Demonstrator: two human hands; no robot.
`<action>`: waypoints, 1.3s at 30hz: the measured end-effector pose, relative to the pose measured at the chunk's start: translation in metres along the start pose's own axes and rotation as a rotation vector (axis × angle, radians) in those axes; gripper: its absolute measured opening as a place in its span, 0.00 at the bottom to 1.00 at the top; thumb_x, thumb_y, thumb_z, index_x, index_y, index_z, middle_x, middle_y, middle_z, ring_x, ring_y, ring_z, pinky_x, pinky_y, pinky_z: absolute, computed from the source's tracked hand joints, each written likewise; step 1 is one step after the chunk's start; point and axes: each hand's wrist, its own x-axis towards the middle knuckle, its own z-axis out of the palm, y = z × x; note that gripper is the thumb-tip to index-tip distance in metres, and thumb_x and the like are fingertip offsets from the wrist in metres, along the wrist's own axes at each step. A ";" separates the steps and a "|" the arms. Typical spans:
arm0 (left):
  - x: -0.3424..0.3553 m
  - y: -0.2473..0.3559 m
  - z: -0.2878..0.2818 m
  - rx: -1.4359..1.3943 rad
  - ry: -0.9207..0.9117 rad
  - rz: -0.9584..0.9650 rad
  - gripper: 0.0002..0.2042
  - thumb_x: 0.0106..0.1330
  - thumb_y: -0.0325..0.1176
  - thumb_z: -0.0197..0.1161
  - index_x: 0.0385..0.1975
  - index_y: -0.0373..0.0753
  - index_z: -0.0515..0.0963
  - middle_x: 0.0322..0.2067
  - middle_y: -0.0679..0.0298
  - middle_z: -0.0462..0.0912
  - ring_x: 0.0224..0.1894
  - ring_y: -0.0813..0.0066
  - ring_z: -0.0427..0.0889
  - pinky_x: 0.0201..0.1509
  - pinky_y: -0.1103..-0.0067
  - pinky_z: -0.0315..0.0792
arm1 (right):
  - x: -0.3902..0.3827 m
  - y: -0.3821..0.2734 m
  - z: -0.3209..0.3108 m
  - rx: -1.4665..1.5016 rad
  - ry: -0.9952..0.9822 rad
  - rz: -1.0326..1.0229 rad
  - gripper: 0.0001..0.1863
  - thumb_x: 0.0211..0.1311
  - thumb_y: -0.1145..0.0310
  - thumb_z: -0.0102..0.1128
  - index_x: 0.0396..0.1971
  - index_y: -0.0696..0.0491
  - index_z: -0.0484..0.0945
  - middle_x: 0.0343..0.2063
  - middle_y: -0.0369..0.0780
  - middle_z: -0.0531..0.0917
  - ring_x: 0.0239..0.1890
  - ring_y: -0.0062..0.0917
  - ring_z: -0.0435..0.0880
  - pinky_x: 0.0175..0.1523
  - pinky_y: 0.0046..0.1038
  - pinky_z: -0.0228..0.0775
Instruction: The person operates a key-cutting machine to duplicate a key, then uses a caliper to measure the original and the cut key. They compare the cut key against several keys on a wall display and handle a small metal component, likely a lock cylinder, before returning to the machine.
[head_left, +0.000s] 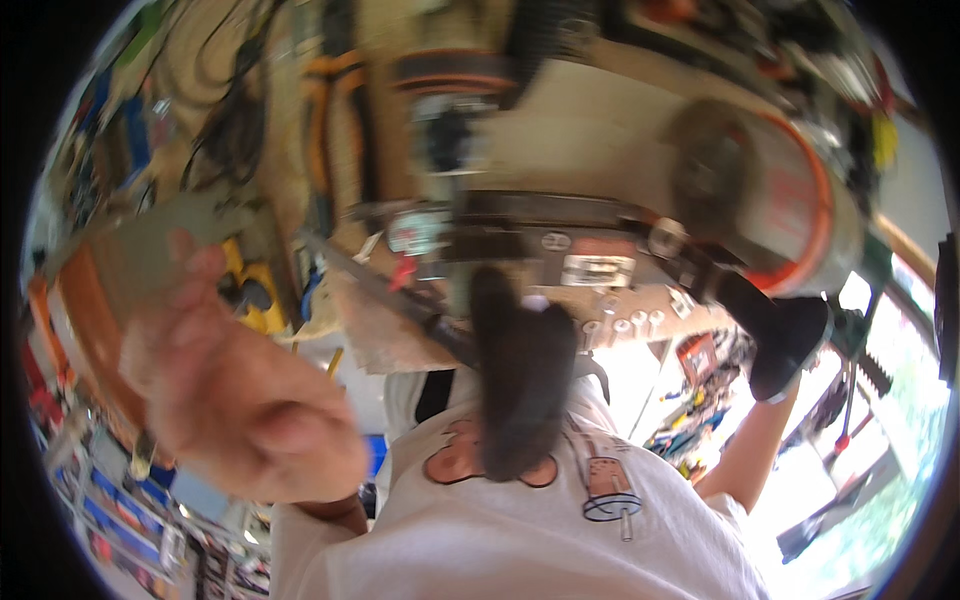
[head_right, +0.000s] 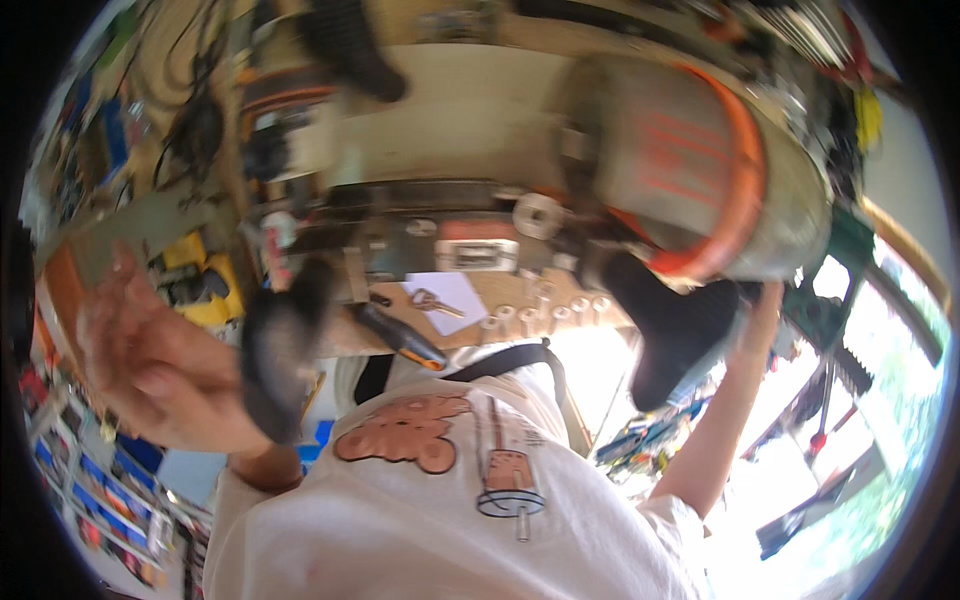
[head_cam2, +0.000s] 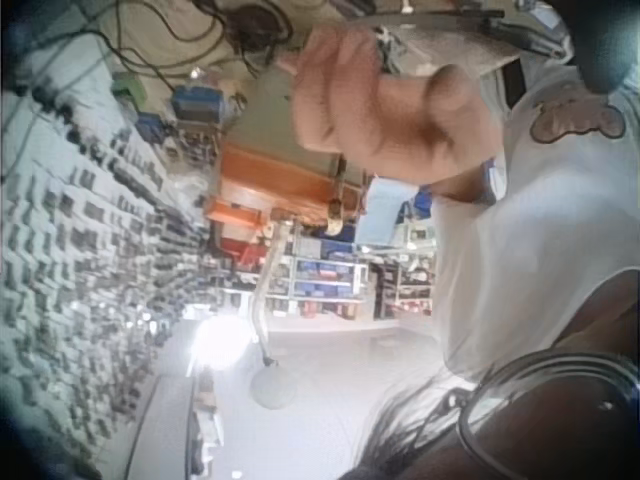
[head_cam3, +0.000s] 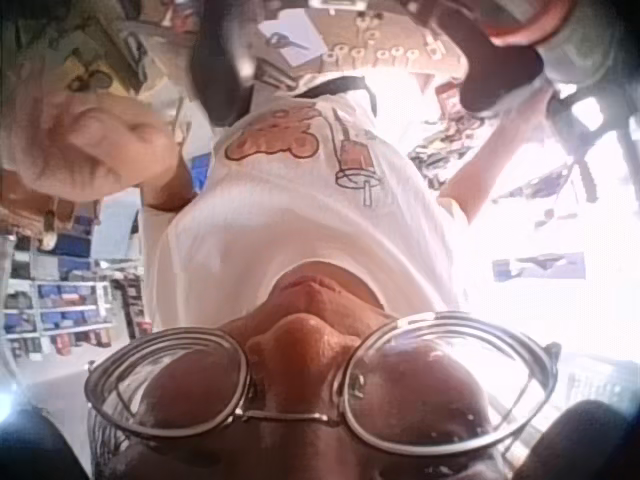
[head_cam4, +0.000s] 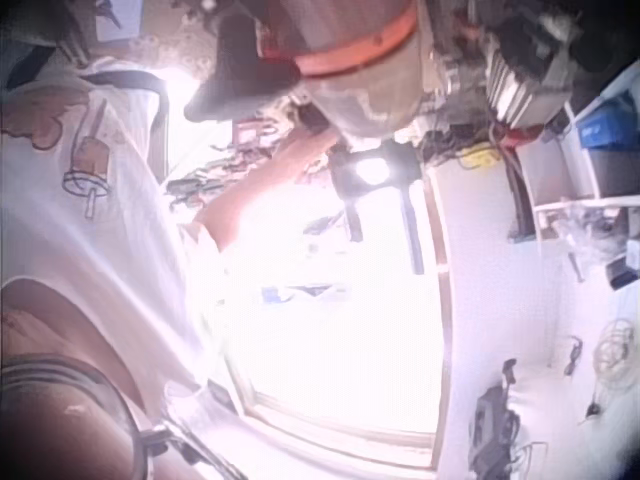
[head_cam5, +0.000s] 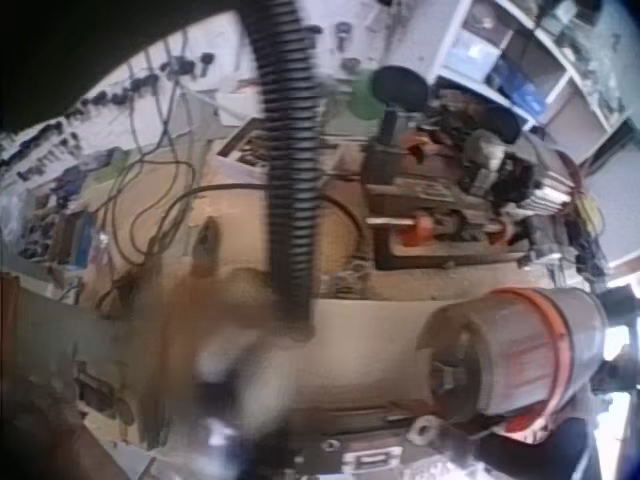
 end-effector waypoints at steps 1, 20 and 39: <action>0.016 0.005 -0.008 -0.006 -0.167 -0.025 0.20 0.61 0.42 0.46 0.43 0.30 0.66 0.41 0.53 0.67 0.45 0.60 0.67 0.55 0.57 0.56 | -0.003 -0.001 0.007 0.388 -0.165 0.050 0.24 0.59 0.56 0.45 0.52 0.51 0.61 0.47 0.37 0.68 0.48 0.22 0.69 0.52 0.28 0.60; 0.100 0.018 0.125 -0.236 -1.459 -0.902 0.08 0.54 0.30 0.57 0.24 0.30 0.73 0.17 0.66 0.74 0.19 0.83 0.73 0.22 0.87 0.67 | -0.151 -0.123 0.123 -0.118 -0.196 -0.626 0.31 0.36 0.61 0.67 0.38 0.63 0.65 0.28 0.37 0.73 0.28 0.19 0.72 0.36 0.16 0.61; 0.092 0.013 0.124 -0.324 -1.385 -0.897 0.09 0.56 0.29 0.56 0.20 0.30 0.73 0.13 0.65 0.73 0.15 0.83 0.72 0.18 0.86 0.66 | -0.128 -0.115 0.106 -0.240 -0.291 -0.929 0.26 0.36 0.63 0.61 0.37 0.64 0.69 0.29 0.42 0.73 0.27 0.23 0.71 0.33 0.19 0.63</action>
